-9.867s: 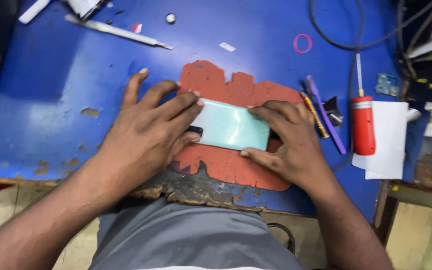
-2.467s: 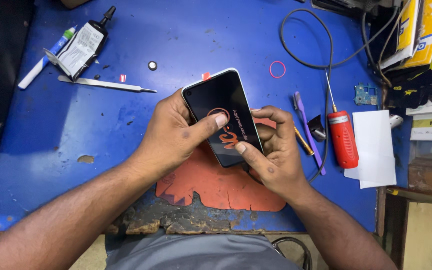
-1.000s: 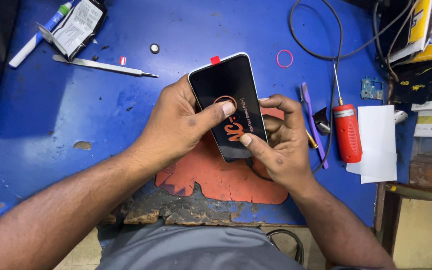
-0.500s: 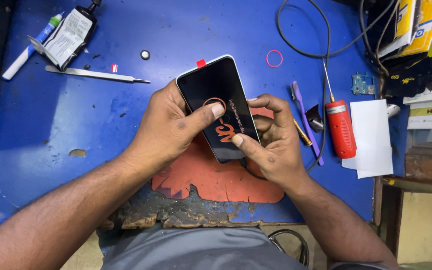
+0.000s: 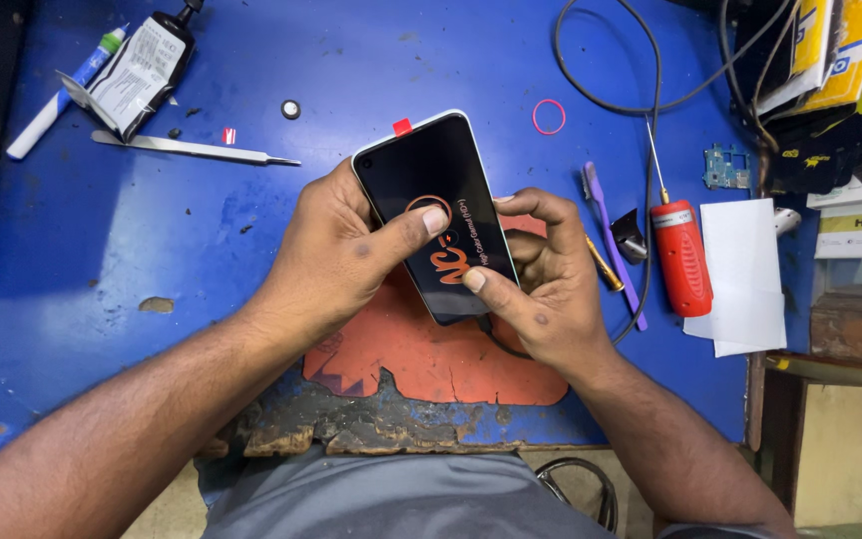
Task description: The person works on a smartphone at a repair bench: they open the device, disconnect the battery, apply adhesive from a glue bottle, press a new back cover onto the phone body, then plug in a charging cable and hold the phone while it powers on. They handle the phone, its back cover, and small internal components throughout.
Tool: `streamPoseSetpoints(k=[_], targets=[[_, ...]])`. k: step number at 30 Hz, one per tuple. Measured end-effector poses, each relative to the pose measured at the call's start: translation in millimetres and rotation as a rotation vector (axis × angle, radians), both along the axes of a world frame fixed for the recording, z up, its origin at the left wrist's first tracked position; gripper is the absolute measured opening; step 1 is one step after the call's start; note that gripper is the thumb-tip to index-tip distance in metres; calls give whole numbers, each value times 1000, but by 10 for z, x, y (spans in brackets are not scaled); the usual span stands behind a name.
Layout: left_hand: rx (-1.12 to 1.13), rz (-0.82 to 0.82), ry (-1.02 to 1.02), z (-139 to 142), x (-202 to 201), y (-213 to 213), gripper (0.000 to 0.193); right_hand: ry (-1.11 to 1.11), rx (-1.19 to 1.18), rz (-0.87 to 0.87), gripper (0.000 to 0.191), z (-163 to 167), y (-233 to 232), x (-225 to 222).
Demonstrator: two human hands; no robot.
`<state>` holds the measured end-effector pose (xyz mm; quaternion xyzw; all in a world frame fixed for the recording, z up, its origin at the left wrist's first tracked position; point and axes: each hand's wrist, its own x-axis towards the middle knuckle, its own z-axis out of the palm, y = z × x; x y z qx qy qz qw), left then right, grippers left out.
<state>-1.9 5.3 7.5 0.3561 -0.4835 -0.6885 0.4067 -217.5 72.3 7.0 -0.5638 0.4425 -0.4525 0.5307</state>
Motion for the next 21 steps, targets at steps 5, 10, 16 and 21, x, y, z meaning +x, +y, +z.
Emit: streamPoseSetpoints(k=[5,10,16,21], targets=[[-18,-2,5,9,5,2,29,-7,-2,-10,58,-3,0,10],[-12,1,-5,8,5,5,29,-28,6,-10,58,3,-1,16],[-15,-7,28,6,6,1,29,-53,2,-7,56,0,-7,29],[-14,-1,-23,-2,7,1,29,-2,6,-16,58,2,0,21]])
